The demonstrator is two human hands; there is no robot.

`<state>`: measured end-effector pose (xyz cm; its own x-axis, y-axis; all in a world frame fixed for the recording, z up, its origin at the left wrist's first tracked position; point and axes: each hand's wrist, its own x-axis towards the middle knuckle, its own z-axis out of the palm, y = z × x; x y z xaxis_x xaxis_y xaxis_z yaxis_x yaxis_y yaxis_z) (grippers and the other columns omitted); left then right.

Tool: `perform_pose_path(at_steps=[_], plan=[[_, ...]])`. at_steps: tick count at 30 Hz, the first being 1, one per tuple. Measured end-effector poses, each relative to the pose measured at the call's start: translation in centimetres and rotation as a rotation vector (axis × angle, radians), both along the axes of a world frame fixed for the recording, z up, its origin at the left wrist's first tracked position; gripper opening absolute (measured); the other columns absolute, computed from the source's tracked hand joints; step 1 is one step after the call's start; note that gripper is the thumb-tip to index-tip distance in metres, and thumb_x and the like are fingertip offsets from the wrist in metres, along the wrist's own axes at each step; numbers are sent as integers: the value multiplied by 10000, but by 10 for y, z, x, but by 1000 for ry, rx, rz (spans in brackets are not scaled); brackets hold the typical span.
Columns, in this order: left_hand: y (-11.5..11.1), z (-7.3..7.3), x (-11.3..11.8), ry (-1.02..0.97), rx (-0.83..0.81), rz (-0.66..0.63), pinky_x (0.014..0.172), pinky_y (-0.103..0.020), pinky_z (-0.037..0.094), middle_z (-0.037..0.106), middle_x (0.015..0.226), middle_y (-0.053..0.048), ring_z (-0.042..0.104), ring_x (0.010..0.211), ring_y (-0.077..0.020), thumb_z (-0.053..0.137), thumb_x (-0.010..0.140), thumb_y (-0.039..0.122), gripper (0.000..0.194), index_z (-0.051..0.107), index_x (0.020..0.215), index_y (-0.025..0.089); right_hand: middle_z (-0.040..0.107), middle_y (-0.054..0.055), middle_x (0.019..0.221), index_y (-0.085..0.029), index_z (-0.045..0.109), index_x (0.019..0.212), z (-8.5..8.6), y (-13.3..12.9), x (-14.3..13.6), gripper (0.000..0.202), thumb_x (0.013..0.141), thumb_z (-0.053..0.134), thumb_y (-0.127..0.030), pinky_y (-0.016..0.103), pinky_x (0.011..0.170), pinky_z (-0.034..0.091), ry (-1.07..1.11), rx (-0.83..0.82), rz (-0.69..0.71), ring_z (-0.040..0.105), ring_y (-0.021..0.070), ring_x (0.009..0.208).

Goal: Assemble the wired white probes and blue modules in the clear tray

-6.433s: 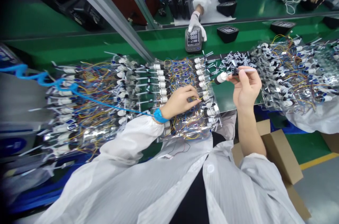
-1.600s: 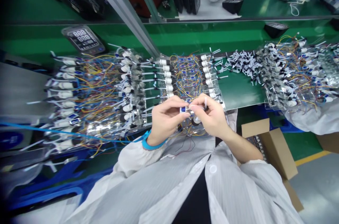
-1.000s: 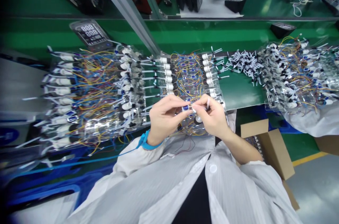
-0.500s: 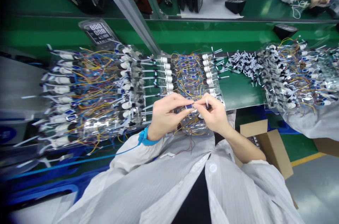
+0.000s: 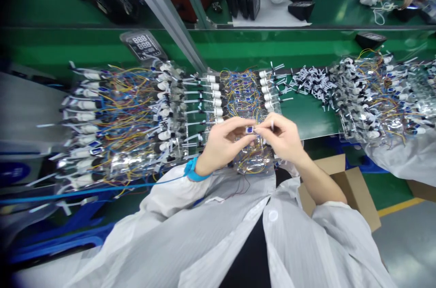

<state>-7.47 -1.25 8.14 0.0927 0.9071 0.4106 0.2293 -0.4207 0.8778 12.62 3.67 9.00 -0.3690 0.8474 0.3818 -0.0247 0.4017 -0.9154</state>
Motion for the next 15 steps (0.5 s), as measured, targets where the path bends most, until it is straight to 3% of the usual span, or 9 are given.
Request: perform_pose_path(at_steps=[3, 4, 6, 8, 10, 13, 15], plan=[[6, 12, -12, 38, -308, -302, 553, -232, 543, 774, 798, -26, 643, 564, -101, 742, 985, 358, 339, 770, 1270, 176, 589, -15, 745, -243, 677, 796, 15, 27, 21, 256, 967, 800, -390, 316, 626, 461, 130, 26, -130, 559, 135, 663], [9, 16, -18, 55, -342, -330, 555, -232, 535, 754, 746, -18, 635, 566, -104, 746, 977, 371, 305, 796, 1203, 172, 552, -24, 726, -242, 644, 780, 17, 38, 27, 305, 965, 802, -426, 308, 598, 448, 174, 17, -162, 532, 123, 625], [20, 19, -30, 36, -305, -228, 614, -246, 551, 766, 770, -39, 665, 649, -125, 767, 952, 403, 263, 827, 1058, 170, 500, -38, 709, -243, 606, 774, 11, 59, 34, 361, 947, 815, -482, 297, 556, 425, 218, -23, -157, 487, 106, 572], [34, 16, -40, -26, -241, -65, 684, -269, 578, 809, 898, -75, 700, 742, -148, 776, 934, 441, 297, 825, 1041, 169, 501, -43, 715, -244, 609, 790, -10, 81, 34, 364, 927, 832, -497, 295, 552, 425, 218, -80, -102, 496, 104, 566], [49, 7, -46, -19, -235, 35, 722, -295, 592, 824, 975, -95, 715, 784, -168, 759, 937, 484, 360, 817, 1091, 164, 530, -40, 720, -245, 629, 807, -41, 99, 32, 342, 925, 829, -495, 303, 577, 449, 219, -125, -58, 533, 117, 586], [63, -18, -48, 204, -289, 79, 777, -344, 601, 826, 987, -95, 726, 813, -199, 693, 976, 494, 392, 814, 1138, 158, 603, -23, 732, -244, 670, 813, -89, 117, 31, 308, 933, 811, -490, 336, 662, 498, 126, -117, -81, 593, 152, 653], [64, -36, -49, 414, -314, 58, 868, -396, 608, 828, 1067, -107, 749, 901, -234, 644, 1008, 442, 365, 814, 1165, 160, 661, 5, 770, -242, 708, 801, -109, 120, 35, 292, 937, 800, -483, 370, 744, 519, -46, -19, -118, 621, 181, 728]])
